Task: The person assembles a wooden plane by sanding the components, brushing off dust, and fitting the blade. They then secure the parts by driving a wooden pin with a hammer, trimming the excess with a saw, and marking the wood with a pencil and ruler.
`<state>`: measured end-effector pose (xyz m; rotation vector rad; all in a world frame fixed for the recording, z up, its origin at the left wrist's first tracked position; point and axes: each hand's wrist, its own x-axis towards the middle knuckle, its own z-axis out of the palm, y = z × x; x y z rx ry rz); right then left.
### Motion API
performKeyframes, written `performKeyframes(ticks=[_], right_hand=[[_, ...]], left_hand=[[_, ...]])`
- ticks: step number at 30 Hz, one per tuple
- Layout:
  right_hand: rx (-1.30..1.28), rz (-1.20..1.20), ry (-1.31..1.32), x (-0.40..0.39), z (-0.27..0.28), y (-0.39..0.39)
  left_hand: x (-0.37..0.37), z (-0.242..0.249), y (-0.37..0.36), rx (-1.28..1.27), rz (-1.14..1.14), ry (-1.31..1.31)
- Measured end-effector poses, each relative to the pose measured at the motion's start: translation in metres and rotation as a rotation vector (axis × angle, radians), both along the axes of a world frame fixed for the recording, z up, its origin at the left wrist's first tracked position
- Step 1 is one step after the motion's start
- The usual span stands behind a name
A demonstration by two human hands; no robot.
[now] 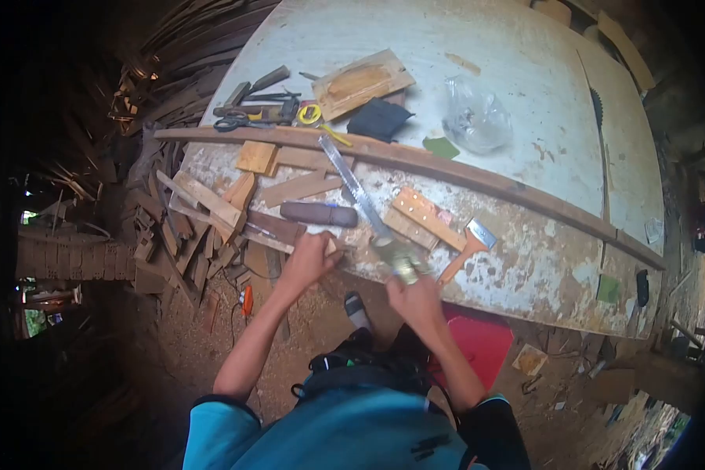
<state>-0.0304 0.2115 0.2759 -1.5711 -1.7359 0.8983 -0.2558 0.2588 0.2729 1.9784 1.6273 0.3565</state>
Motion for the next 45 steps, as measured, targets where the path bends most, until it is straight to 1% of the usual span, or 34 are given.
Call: performKeyframes(ticks=[1, 2, 3, 5, 6, 8, 9, 10, 11, 14, 17, 18, 21, 22, 24, 25, 26, 27, 29, 30, 33, 35, 38, 41, 45], right_hand=[[0.076, -0.073, 0.069, 0.004, 0.006, -0.011], [0.182, -0.076, 0.068, 0.011, 0.008, -0.010], [0.051, -0.101, 0.040, 0.022, 0.012, -0.014], [0.110, -0.083, -0.090, 0.040, 0.015, -0.021], [0.074, -0.081, -0.073, 0.045, 0.019, -0.024], [-0.001, -0.073, -0.044, 0.055, 0.027, -0.037], [-0.037, -0.110, -0.102, 0.062, 0.020, -0.047], [-0.076, -0.146, -0.158, 0.069, 0.002, -0.060], [-0.117, -0.179, -0.211, 0.075, -0.013, -0.072], [-0.192, -0.191, -0.159, 0.090, -0.035, -0.094], [-0.149, -0.270, -0.137, 0.094, -0.037, -0.104], [-0.185, -0.290, -0.103, 0.100, -0.049, -0.107], [-0.280, -0.345, -0.098, 0.097, -0.037, -0.105], [-0.210, -0.334, -0.107, 0.098, -0.040, -0.106], [-0.071, -0.309, -0.128, 0.100, -0.049, -0.108], [-0.110, -0.321, -0.118, 0.100, -0.050, -0.110], [-0.150, -0.331, -0.107, 0.100, -0.050, -0.111], [-0.190, -0.338, -0.096, 0.100, -0.051, -0.112], [-0.184, -0.345, -0.052, 0.104, -0.062, -0.117], [-0.181, -0.347, -0.030, 0.103, -0.063, -0.117], [-0.357, -0.419, 0.057, 0.103, -0.055, -0.116], [-0.348, -0.439, 0.059, 0.107, -0.064, -0.115], [-0.360, -0.445, 0.113, 0.107, -0.058, -0.111], [-0.385, -0.453, 0.211, 0.106, -0.053, -0.107], [-0.392, -0.439, 0.260, 0.121, -0.072, -0.102]], left_hand=[[-0.005, -0.002, 0.001, -0.040, 0.013, 0.027], [-0.009, 0.002, 0.001, -0.081, -0.004, 0.022], [-0.013, 0.008, 0.004, -0.115, -0.024, 0.017], [-0.024, -0.002, 0.002, -0.061, 0.007, -0.148], [-0.029, -0.010, 0.003, -0.026, 0.020, -0.236], [-0.038, -0.018, -0.004, -0.037, 0.159, -0.371], [-0.044, -0.023, -0.008, -0.042, 0.232, -0.440], [-0.052, -0.031, -0.012, -0.125, 0.222, -0.559], [-0.053, -0.028, -0.019, -0.202, 0.298, -0.815], [-0.042, -0.007, -0.043, -0.398, 0.501, -1.593], [-0.036, -0.026, -0.057, -0.473, 0.458, -1.996], [-0.032, -0.039, -0.058, -0.485, 0.521, -1.930], [-0.020, -0.048, -0.059, -0.682, 0.591, -1.912], [-0.009, -0.041, -0.060, -0.620, 0.670, -1.718], [-0.006, -0.048, -0.063, -0.657, 0.599, -1.707], [-0.005, -0.049, -0.064, -0.675, 0.568, -1.701], [-0.003, -0.050, -0.064, -0.704, 0.596, -1.691], [-0.001, -0.046, -0.065, -0.695, 0.573, -1.713], [0.000, -0.043, -0.069, -0.674, 0.533, -1.757], [0.000, -0.045, -0.071, -0.663, 0.549, -1.716], [-0.001, -0.054, -0.072, -0.628, 0.592, -1.576], [-0.002, -0.059, -0.073, -0.603, 0.618, -1.460], [0.004, -0.051, -0.073, -0.494, 0.614, -1.289], [0.008, -0.048, -0.075, -0.486, 0.674, -1.205], [0.009, -0.045, -0.079, -0.483, 0.671, -1.188]])
